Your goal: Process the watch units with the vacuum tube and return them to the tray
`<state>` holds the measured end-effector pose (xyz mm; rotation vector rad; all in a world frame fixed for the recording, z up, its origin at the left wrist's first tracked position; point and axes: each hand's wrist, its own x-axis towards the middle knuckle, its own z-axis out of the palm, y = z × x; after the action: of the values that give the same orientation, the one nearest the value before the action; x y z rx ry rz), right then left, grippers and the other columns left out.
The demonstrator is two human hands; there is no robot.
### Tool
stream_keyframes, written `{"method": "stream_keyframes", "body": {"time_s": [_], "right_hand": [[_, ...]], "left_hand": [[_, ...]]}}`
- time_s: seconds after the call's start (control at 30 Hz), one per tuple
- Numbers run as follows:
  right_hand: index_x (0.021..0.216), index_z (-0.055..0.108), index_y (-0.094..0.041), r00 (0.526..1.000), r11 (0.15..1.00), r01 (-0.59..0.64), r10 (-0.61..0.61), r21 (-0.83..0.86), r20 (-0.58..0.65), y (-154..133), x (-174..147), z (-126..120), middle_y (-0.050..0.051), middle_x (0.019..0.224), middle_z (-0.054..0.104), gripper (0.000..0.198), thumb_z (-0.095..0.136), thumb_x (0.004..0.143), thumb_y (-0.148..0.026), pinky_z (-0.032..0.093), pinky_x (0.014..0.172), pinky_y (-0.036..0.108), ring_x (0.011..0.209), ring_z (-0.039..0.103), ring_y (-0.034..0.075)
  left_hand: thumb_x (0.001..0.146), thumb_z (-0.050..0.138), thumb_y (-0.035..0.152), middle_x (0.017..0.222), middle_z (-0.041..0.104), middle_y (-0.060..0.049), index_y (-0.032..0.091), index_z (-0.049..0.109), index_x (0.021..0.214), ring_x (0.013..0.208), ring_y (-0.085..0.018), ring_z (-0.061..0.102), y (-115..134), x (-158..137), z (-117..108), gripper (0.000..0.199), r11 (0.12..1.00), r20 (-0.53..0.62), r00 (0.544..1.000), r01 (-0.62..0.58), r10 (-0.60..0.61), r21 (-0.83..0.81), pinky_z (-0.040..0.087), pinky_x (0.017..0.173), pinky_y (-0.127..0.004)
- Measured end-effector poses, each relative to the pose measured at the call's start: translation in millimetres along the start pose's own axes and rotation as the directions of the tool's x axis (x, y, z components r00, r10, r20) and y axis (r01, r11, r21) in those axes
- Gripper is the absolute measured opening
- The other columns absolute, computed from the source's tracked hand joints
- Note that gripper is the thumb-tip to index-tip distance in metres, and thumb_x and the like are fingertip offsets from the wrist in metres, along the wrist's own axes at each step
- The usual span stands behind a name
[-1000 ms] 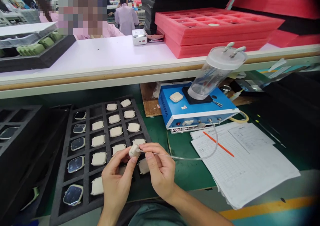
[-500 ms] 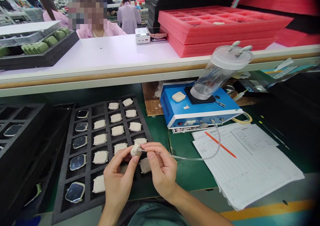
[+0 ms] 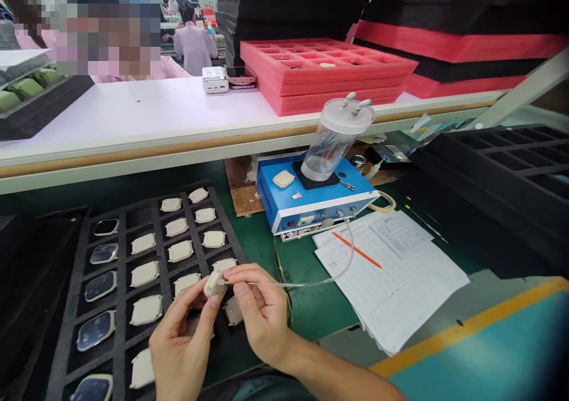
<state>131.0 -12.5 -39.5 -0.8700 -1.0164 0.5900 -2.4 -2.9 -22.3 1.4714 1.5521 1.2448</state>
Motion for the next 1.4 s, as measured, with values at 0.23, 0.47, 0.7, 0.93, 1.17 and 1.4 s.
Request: {"method": "stream_keyframes", "body": {"time_s": [0.23,0.47,0.7,0.93,1.17,1.4], "right_hand": [[0.104,0.078,-0.023,1.0,1.0,0.01,-0.01,-0.012,-0.008,-1,2,0,0.008,0.099,0.08,0.02,0.058,0.102,-0.017,0.065,0.086,0.033,0.096,0.078,0.02],[0.102,0.077,-0.022,1.0,0.999,0.007,-0.007,-0.032,-0.012,-3,3,1,0.009,0.097,0.08,0.019,0.057,0.103,-0.02,0.066,0.084,0.035,0.094,0.079,0.021],[0.102,0.077,-0.023,1.0,1.0,-0.003,0.003,-0.028,-0.013,-2,3,1,0.008,0.097,0.08,0.02,0.057,0.103,-0.021,0.066,0.084,0.034,0.095,0.078,0.021],[0.101,0.077,-0.022,1.0,0.999,-0.004,0.004,-0.053,0.0,-4,0,-1,0.008,0.096,0.08,0.02,0.057,0.104,-0.023,0.066,0.083,0.033,0.093,0.078,0.021],[0.1,0.079,-0.023,0.997,0.997,-0.068,0.069,-0.041,0.022,-1,-12,-5,0.007,0.098,0.08,0.019,0.061,0.103,-0.019,0.067,0.083,0.033,0.095,0.078,0.02],[0.097,0.08,-0.021,0.998,0.996,-0.056,0.058,-0.074,0.031,-4,-14,-1,0.007,0.094,0.08,0.019,0.062,0.103,-0.023,0.07,0.075,0.031,0.087,0.08,0.02]], "left_hand": [[0.079,0.084,0.05,0.102,0.084,-0.006,0.022,0.086,0.102,0.079,-0.018,0.075,-3,0,-1,0.036,1.0,-0.002,1.0,-0.015,0.015,-0.003,0.061,0.07,-0.022],[0.081,0.084,0.05,0.103,0.084,-0.005,0.025,0.086,0.104,0.08,-0.018,0.076,-2,0,-1,0.034,0.998,0.018,0.998,-0.054,0.053,0.012,0.062,0.071,-0.022],[0.082,0.083,0.049,0.103,0.084,-0.004,0.026,0.085,0.104,0.08,-0.019,0.077,1,2,-2,0.032,0.997,0.028,0.997,-0.075,0.074,0.027,0.063,0.073,-0.024],[0.093,0.074,0.04,0.102,0.084,-0.005,0.024,0.081,0.107,0.083,-0.021,0.078,2,-3,-6,0.023,0.958,0.062,0.969,-0.247,0.24,0.149,0.063,0.075,-0.029],[0.102,0.044,0.02,0.117,0.077,-0.015,0.018,0.074,0.128,0.112,-0.033,0.067,33,98,-51,0.04,0.529,0.433,0.854,-0.52,0.29,0.671,0.053,0.099,-0.049],[0.098,0.063,0.024,0.103,0.077,-0.009,0.018,0.076,0.106,0.103,-0.026,0.069,22,225,-63,0.017,0.515,0.406,0.897,-0.436,0.177,0.738,0.053,0.098,-0.043]]}}
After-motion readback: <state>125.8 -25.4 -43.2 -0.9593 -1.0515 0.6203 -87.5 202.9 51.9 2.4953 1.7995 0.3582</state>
